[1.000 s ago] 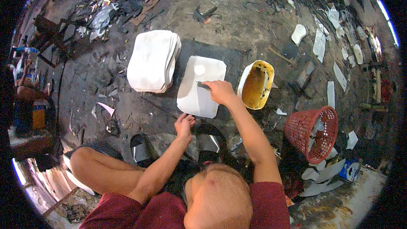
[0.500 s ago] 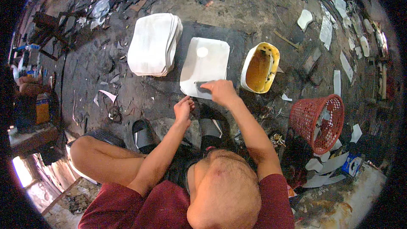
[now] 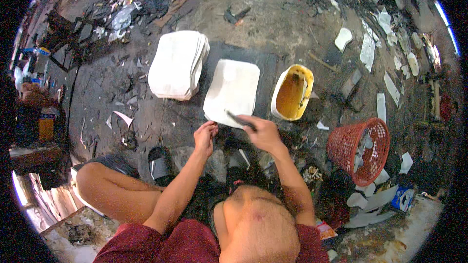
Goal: The person sits on the floor and applies adhesive from a yellow container onto white shoe insoles using a brush. They repeatedly dip the brush, spread the glue, and stack the treated insoles. The workspace is cluttered with shoe parts and tools.
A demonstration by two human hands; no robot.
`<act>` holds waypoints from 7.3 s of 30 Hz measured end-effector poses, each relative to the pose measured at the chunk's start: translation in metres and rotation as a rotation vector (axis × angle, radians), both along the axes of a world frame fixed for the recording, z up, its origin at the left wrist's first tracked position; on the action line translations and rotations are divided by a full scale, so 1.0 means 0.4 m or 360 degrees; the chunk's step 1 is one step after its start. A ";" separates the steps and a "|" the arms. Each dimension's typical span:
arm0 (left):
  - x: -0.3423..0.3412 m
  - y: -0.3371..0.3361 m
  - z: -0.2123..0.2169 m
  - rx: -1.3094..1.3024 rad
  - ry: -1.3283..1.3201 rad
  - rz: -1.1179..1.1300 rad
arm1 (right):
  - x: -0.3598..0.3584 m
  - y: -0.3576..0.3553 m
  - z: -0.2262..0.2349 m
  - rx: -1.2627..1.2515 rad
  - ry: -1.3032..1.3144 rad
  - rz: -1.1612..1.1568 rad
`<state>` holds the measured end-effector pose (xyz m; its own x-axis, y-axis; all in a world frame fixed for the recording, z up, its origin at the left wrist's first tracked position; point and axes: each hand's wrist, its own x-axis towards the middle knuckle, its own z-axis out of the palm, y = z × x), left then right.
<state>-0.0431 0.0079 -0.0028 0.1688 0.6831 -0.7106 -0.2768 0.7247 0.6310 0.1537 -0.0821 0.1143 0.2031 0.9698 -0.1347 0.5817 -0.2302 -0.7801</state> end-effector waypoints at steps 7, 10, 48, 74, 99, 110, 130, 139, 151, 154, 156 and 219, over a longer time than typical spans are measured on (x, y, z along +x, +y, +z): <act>0.186 0.008 0.162 0.0129 -0.0101 0.0285 | 0.136 0.019 0.181 0.0948 0.0327 -0.0870; 0.177 0.103 0.245 0.0619 -0.0253 0.0359 | 0.124 0.033 0.171 0.1047 0.0491 -0.1061; 0.013 -0.013 -0.011 0.2073 0.1466 -0.1883 | 0.111 0.438 -0.175 -0.0467 -0.0869 -0.0675; 0.034 -0.157 0.053 0.2161 0.0895 -0.1524 | -0.123 0.287 -0.158 -0.0282 -0.0802 0.0853; 0.091 -0.065 0.029 0.1601 0.1255 -0.1854 | 0.268 0.549 -0.136 -0.0282 -0.0804 0.0284; 0.074 -0.018 0.021 0.2187 0.1508 -0.1510 | 0.173 0.480 -0.256 0.0316 -0.1017 0.0057; 0.050 0.033 -0.042 0.2065 0.1428 -0.1855 | 0.335 0.477 -0.107 -0.0113 -0.0391 -0.0064; 0.055 0.015 -0.005 0.1917 0.1480 -0.1883 | 0.285 0.477 -0.148 -0.0371 -0.0945 0.0158; -0.016 -0.002 -0.011 0.1004 0.1150 -0.0312 | 0.048 0.130 -0.142 -0.0468 -0.0744 0.0301; -0.024 -0.005 -0.030 0.0857 0.1171 -0.0217 | -0.028 0.032 -0.141 -0.0151 -0.0653 0.0259; -0.026 -0.005 -0.037 0.0784 0.1128 -0.0278 | -0.053 -0.005 -0.143 0.0010 -0.0627 0.0262; -0.064 0.386 0.345 0.0536 -0.0287 0.0583 | 0.111 0.023 0.143 0.0929 0.0202 -0.1185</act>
<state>-0.0687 0.1622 0.1352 -0.0246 0.9056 -0.4233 -0.5995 0.3255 0.7312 0.1983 -0.0729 0.1716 0.8124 0.5187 0.2662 0.3461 -0.0615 -0.9362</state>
